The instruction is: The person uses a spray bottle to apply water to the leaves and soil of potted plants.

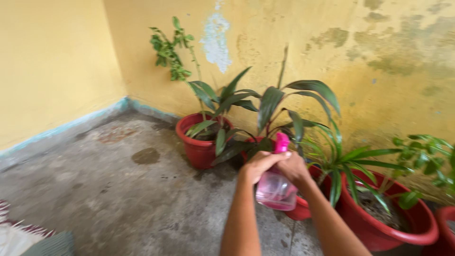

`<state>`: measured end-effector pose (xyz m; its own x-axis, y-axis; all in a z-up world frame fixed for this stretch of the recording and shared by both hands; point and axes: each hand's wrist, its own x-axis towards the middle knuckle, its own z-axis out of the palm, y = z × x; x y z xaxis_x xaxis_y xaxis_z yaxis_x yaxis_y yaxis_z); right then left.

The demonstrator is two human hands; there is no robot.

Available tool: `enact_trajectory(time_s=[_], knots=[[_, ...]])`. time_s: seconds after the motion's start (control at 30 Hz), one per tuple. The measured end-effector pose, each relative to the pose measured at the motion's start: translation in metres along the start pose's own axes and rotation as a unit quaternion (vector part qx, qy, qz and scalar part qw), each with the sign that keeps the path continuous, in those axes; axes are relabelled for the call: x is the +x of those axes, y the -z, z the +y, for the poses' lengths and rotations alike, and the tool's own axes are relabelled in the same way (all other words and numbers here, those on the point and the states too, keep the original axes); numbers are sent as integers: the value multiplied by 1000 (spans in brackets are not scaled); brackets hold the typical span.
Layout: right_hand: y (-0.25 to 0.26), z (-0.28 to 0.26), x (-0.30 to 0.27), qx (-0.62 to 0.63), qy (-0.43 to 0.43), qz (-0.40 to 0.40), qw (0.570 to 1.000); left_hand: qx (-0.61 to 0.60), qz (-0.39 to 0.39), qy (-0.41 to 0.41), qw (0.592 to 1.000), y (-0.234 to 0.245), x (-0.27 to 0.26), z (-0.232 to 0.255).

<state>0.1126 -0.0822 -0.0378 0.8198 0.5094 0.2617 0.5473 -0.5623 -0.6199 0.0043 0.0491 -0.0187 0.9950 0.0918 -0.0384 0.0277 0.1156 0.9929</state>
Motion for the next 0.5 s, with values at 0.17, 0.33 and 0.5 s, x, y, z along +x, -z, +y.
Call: enact_trajectory(time_s=[0.17,0.33,0.5], knots=[[-8,-1,-10,-11,36,-5,999,31,-25,48,998,1,-3,-2],[-1,-28,-23,94,-34,33,994,139,76,25,987,-3,-5,5],[0,-24,-22,120,-29,67,990,151,129,-27,980,-19,-1,3]])
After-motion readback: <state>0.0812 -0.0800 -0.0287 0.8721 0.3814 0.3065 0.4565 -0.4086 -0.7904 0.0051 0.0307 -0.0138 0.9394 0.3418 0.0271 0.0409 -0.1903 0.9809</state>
